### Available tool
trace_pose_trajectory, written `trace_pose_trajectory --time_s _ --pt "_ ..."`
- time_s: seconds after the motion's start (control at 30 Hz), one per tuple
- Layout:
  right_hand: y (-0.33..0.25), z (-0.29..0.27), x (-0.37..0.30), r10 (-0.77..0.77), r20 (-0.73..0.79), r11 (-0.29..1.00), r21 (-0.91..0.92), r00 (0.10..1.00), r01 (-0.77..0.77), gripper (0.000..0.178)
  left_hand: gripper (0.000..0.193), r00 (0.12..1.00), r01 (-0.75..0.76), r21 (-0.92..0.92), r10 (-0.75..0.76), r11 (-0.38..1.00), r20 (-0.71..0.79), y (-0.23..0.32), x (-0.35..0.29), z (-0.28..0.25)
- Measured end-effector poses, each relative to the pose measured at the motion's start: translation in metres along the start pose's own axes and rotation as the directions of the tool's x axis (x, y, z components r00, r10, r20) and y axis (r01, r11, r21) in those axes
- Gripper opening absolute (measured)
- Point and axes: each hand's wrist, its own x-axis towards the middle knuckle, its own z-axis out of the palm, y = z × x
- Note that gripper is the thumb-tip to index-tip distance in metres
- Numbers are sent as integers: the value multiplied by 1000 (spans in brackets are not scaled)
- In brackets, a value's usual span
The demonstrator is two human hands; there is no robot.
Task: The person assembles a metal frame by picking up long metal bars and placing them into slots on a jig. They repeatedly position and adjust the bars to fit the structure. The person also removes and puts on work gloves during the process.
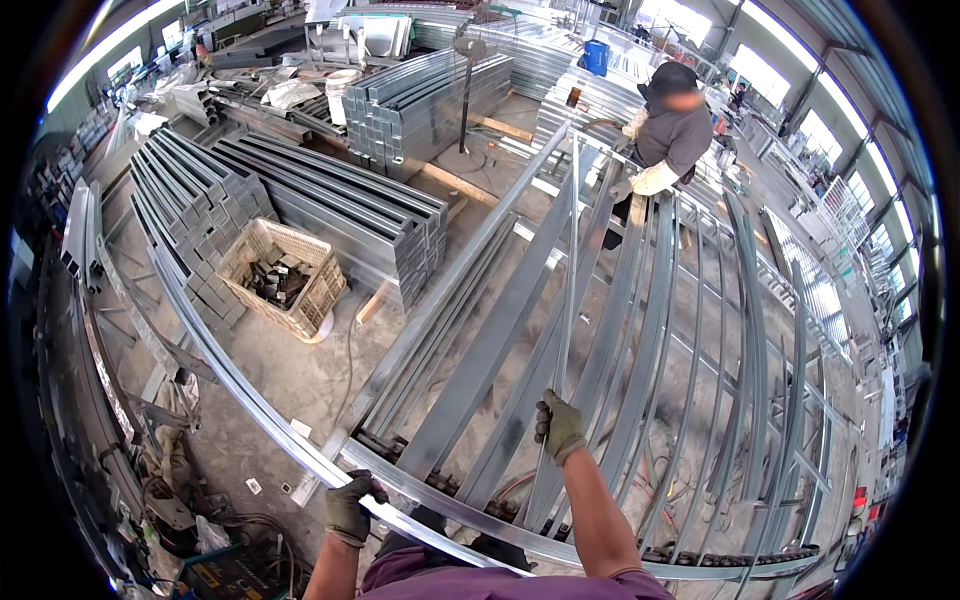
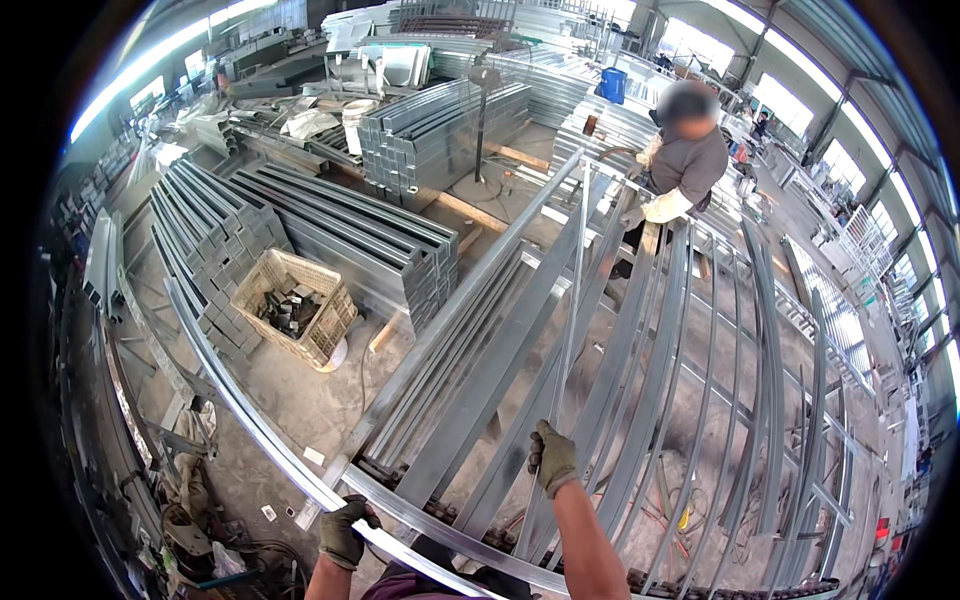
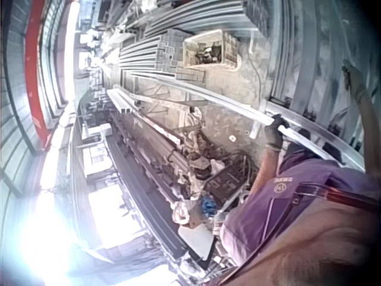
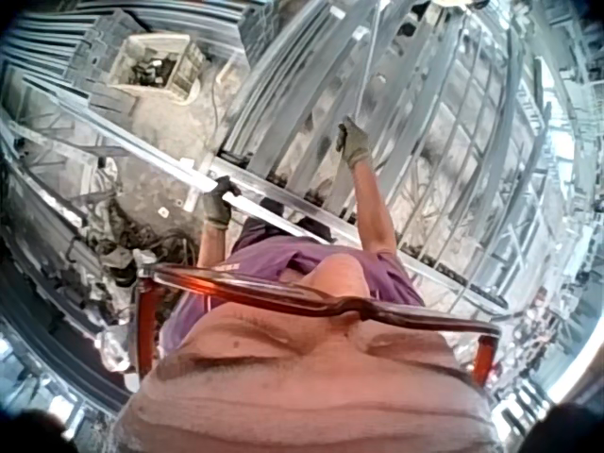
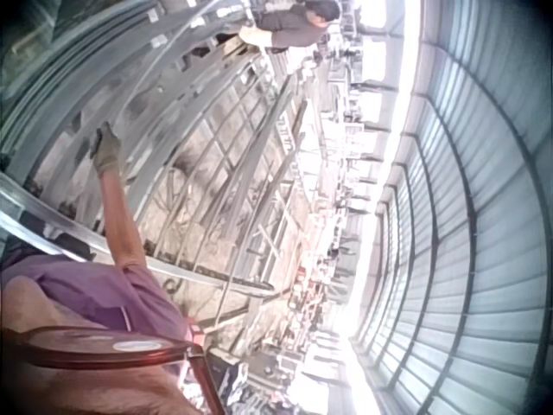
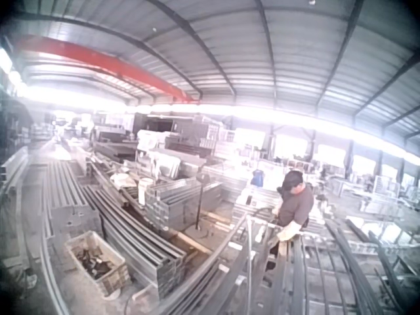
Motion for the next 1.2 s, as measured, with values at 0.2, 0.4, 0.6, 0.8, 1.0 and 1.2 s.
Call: trace_pose_trajectory --time_s 0.2,0.4,0.6,0.8,1.0,1.2 --pt "-2 37 16 -1 32 998 58 1000 0 34 16 1000 -10 1 10 1000 -23 12 2 -2" --pt "7 70 17 44 132 983 171 990 -66 35 24 998 -2 7 2 1000 -58 21 2 -2" --pt "24 102 17 45 117 980 189 992 -67 29 18 995 -13 -11 12 1000 -98 21 3 -11" --pt "48 118 68 -98 257 988 139 961 64 27 23 988 -19 103 34 994 -153 23 -4 -22" --pt "53 171 79 167 284 976 85 944 -199 38 20 985 10 -6 -11 1000 -174 25 -15 -30" --pt "78 199 129 285 209 949 75 935 -306 27 22 981 33 -69 -46 997 -190 24 -20 -37"
